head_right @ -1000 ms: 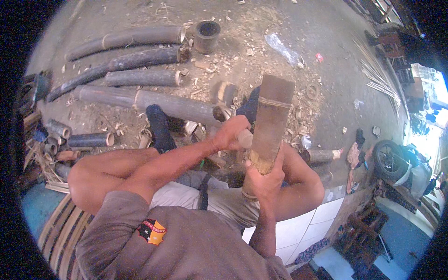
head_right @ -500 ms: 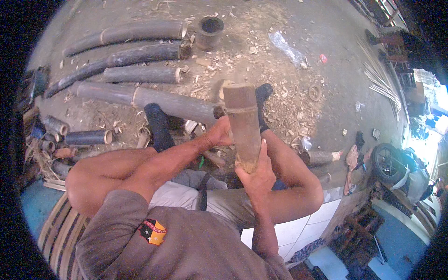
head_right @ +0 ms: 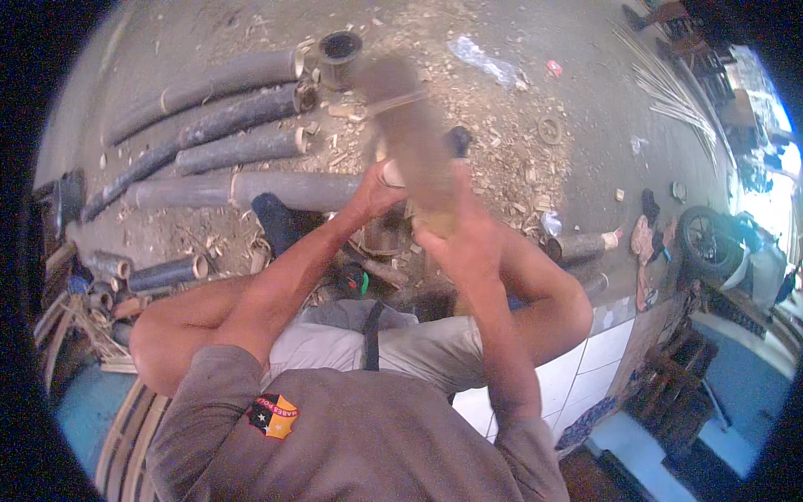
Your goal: The person sits on the ground and uses a wooden mallet and a chisel-like tool to shape the end of a bamboo pole. They repeatedly strike the tool to carve and smooth the bamboo, then inspect the finished end.
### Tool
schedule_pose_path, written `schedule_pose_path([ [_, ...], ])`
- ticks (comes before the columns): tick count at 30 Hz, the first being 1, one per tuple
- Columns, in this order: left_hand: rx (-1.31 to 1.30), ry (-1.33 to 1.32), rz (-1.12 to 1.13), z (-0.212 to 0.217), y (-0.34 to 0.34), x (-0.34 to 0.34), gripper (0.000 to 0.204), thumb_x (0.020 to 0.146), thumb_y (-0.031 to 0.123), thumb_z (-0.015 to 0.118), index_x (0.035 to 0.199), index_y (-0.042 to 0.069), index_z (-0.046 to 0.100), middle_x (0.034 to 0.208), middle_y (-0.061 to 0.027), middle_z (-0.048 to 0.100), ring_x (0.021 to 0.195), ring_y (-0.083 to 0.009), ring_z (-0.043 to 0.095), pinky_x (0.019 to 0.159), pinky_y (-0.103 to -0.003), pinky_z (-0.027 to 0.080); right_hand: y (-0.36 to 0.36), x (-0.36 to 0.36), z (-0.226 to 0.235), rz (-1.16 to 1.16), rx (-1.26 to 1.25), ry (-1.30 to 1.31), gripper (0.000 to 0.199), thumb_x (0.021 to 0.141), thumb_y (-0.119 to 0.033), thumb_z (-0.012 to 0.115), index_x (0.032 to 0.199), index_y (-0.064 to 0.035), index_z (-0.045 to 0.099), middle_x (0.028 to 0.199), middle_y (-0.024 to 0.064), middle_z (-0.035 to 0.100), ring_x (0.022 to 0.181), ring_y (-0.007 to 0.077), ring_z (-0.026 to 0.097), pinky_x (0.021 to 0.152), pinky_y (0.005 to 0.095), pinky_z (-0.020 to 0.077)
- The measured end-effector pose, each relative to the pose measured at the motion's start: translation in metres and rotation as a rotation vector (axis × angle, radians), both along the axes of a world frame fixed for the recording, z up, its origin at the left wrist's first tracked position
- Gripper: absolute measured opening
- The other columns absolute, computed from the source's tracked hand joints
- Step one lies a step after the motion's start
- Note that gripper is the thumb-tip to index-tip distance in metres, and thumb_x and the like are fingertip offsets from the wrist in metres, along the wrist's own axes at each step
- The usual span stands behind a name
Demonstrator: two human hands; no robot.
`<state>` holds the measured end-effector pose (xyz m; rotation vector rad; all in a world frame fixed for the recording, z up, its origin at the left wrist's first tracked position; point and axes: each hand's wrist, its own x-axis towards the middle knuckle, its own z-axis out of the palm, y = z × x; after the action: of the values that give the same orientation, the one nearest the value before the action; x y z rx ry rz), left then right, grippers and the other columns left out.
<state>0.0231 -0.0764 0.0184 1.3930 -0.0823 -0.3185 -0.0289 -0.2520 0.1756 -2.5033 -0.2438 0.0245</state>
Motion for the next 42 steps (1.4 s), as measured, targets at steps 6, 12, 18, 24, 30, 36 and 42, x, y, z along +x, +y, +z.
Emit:
schedule_pose_path([
  [6,-0.023,0.044,-0.061,-0.023,0.015,0.040,0.033,0.089,0.015,0.084,0.119,0.002,0.074,0.114,0.0015,0.076,0.101,-0.0091,0.068,0.092,-0.028,0.054,0.009,0.030,0.032,-0.022,-0.081,-0.089,0.100,0.077,-0.032,0.084,0.163,-0.0177,0.036,0.109,0.0256,0.074,0.100,0.0433,0.073,0.086,0.0497,0.0580],
  [12,-0.046,-0.030,-0.040,-0.021,0.008,0.039,0.030,0.091,0.012,0.081,0.119,0.002,0.074,0.111,0.0008,0.075,0.099,-0.0100,0.066,0.091,-0.031,0.054,0.004,0.038,0.030,-0.005,-0.338,0.204,0.097,0.080,-0.041,0.080,0.164,-0.0242,0.035,0.106,0.0241,0.075,0.099,0.0430,0.074,0.085,0.0503,0.0582],
  [18,-0.063,-0.096,-0.074,-0.027,0.013,0.034,0.029,0.093,0.013,0.080,0.120,0.003,0.075,0.113,0.0009,0.076,0.099,-0.0094,0.066,0.090,-0.030,0.054,-0.005,0.036,0.003,0.080,-0.405,0.173,0.101,0.080,-0.040,0.080,0.166,-0.0241,0.030,0.109,0.0261,0.073,0.096,0.0449,0.073,0.083,0.0538,0.0586],
  [24,-0.044,0.072,0.326,0.000,0.013,-0.002,0.026,0.088,0.011,0.081,0.108,0.006,0.066,0.096,-0.0011,0.069,0.086,-0.0114,0.067,0.078,-0.030,0.054,-0.017,0.005,0.019,-0.119,0.041,0.106,0.101,0.078,-0.024,0.085,0.164,-0.0103,0.033,0.123,0.0257,0.072,0.110,0.0395,0.073,0.095,0.0444,0.0566],
  [30,0.051,-0.118,0.362,0.002,0.015,-0.008,0.023,0.086,0.008,0.080,0.104,0.008,0.066,0.096,0.0008,0.065,0.089,-0.0099,0.062,0.081,-0.028,0.051,-0.031,-0.012,0.021,-0.098,0.075,0.114,0.100,0.076,-0.025,0.085,0.161,-0.0031,0.036,0.124,0.0278,0.071,0.113,0.0399,0.072,0.097,0.0443,0.0555],
  [36,-0.057,-0.035,0.392,0.014,0.015,-0.009,0.020,0.087,0.005,0.079,0.100,0.007,0.065,0.092,0.0037,0.064,0.083,-0.0071,0.060,0.078,-0.027,0.052,-0.032,-0.026,0.024,-0.122,0.115,0.153,0.100,0.076,-0.031,0.085,0.160,-0.0034,0.038,0.131,0.0293,0.067,0.116,0.0425,0.070,0.098,0.0469,0.0547],
  [42,0.309,-0.506,0.016,0.004,0.002,-0.032,0.040,0.074,0.018,0.086,0.107,0.008,0.065,0.103,-0.0099,0.066,0.097,-0.0274,0.065,0.088,-0.040,0.052,-0.035,-0.043,0.023,-0.163,0.134,0.116,0.100,0.075,-0.020,0.087,0.160,-0.0037,0.038,0.133,0.0270,0.067,0.121,0.0367,0.069,0.103,0.0430,0.0531],
])
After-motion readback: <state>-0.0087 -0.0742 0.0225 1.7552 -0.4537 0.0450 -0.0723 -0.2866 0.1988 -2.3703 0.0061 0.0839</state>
